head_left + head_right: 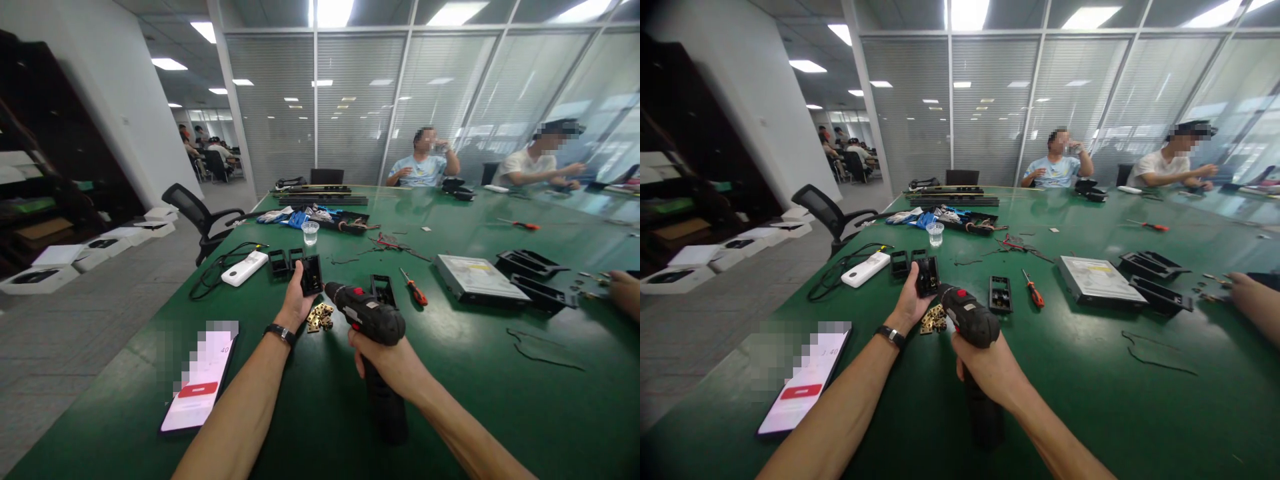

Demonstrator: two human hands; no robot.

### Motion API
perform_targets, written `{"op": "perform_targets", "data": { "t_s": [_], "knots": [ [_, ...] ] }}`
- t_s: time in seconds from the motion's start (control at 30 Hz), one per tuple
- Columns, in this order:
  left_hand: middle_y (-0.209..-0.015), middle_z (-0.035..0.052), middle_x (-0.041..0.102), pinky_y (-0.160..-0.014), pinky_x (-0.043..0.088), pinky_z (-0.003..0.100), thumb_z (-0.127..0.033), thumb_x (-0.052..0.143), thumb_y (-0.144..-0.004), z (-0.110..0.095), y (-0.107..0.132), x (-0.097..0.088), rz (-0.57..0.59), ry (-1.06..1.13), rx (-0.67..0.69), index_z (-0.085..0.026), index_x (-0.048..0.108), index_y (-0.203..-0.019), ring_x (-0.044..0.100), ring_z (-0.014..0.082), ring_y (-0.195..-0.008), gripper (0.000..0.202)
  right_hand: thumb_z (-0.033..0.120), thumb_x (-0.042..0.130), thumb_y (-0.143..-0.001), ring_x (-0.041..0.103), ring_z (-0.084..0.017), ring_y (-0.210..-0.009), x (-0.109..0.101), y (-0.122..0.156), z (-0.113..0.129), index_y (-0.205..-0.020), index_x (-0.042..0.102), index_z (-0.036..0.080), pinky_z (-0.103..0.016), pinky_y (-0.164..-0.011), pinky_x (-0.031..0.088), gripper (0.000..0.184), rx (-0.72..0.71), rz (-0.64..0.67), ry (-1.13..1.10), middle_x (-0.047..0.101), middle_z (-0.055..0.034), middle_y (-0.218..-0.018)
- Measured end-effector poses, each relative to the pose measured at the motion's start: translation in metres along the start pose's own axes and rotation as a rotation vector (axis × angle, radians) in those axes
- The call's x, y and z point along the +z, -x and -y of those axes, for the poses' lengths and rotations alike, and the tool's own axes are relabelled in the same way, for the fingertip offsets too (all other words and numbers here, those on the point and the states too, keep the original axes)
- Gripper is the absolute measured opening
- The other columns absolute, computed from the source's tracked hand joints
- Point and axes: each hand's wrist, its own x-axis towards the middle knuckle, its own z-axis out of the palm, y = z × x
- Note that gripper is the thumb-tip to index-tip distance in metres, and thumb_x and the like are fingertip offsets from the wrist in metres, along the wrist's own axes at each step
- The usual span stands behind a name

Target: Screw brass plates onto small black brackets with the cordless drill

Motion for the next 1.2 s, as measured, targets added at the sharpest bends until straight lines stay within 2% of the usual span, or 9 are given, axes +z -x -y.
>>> {"op": "perform_targets", "data": {
  "t_s": [0.07, 0.23, 0.53, 0.67, 0.77, 1.03, 1.2],
  "knots": [
    [-0.094, 0.0100, 0.074, -0.076, 0.056, 0.034, -0.058, 0.070, -0.090, -0.0001, -0.0001, 0.0002, 0.007, -0.003, -0.003, -0.015, 0.073, -0.110, 0.067, 0.0197, -0.079, 0.048, 0.033, 0.055, -0.084, 0.051, -0.014, -0.045, 0.0003, 0.0000, -0.0005, -0.062, 0.056, 0.022, -0.027, -0.048, 0.039, 0.025, -0.002, -0.005, -0.009, 0.059, -0.0007, -0.047],
    [-0.090, 0.0102, 0.073, -0.073, 0.055, 0.033, -0.060, 0.069, -0.089, 0.0003, -0.0014, -0.0008, -0.003, -0.028, -0.017, -0.014, 0.073, -0.107, 0.066, 0.0195, -0.076, 0.050, 0.034, 0.056, -0.087, 0.052, -0.014, -0.046, 0.0005, -0.0004, -0.0012, -0.068, 0.059, 0.022, -0.026, -0.050, 0.041, 0.023, -0.004, -0.010, -0.001, 0.059, 0.0009, -0.048],
    [-0.092, 0.0099, 0.073, -0.074, 0.056, 0.033, -0.059, 0.069, -0.089, -0.0002, -0.0023, -0.0022, 0.010, -0.020, -0.019, -0.015, 0.073, -0.108, 0.067, 0.0193, -0.078, 0.048, 0.031, 0.055, -0.090, 0.051, -0.012, -0.046, -0.0003, 0.0009, -0.0043, -0.058, 0.054, 0.022, -0.026, -0.050, 0.039, 0.033, -0.010, -0.018, 0.017, 0.059, 0.0004, -0.048],
    [-0.090, 0.0094, 0.073, -0.071, 0.055, 0.032, -0.058, 0.068, -0.091, -0.0004, -0.0031, -0.0018, 0.006, -0.018, -0.037, -0.014, 0.073, -0.107, 0.066, 0.0188, -0.076, 0.047, 0.031, 0.055, -0.090, 0.051, -0.013, -0.046, -0.0004, -0.0010, -0.0050, -0.068, 0.061, 0.021, -0.027, -0.051, 0.039, 0.025, -0.018, -0.027, 0.026, 0.059, 0.0011, -0.048],
    [-0.095, 0.0086, 0.074, -0.076, 0.055, 0.034, -0.056, 0.071, -0.089, -0.0005, -0.0036, -0.0016, -0.012, 0.008, -0.029, -0.016, 0.073, -0.107, 0.067, 0.0183, -0.078, 0.044, 0.030, 0.056, -0.089, 0.053, -0.014, -0.049, -0.0012, -0.0012, -0.0056, -0.073, 0.063, 0.020, -0.028, -0.053, 0.041, 0.020, -0.026, -0.021, 0.030, 0.061, 0.0006, -0.050],
    [-0.097, 0.0092, 0.074, -0.081, 0.054, 0.036, -0.059, 0.067, -0.091, 0.0017, -0.0062, -0.0036, 0.054, -0.020, -0.013, -0.017, 0.074, -0.107, 0.066, 0.0193, -0.082, 0.046, 0.029, 0.056, -0.088, 0.053, -0.013, -0.049, -0.0011, 0.0004, -0.0067, -0.055, 0.056, 0.021, -0.027, -0.052, 0.041, 0.035, -0.047, -0.036, 0.070, 0.062, -0.0020, -0.051],
    [-0.095, 0.0088, 0.074, -0.078, 0.053, 0.034, -0.059, 0.064, -0.093, 0.0013, -0.0058, -0.0032, 0.058, -0.022, -0.024, -0.016, 0.074, -0.109, 0.066, 0.0189, -0.081, 0.047, 0.031, 0.058, -0.089, 0.051, -0.013, -0.047, 0.0006, 0.0008, -0.0002, -0.068, 0.063, 0.020, -0.027, -0.050, 0.040, 0.024, -0.023, -0.032, 0.091, 0.061, -0.0004, -0.050]
  ]
}}
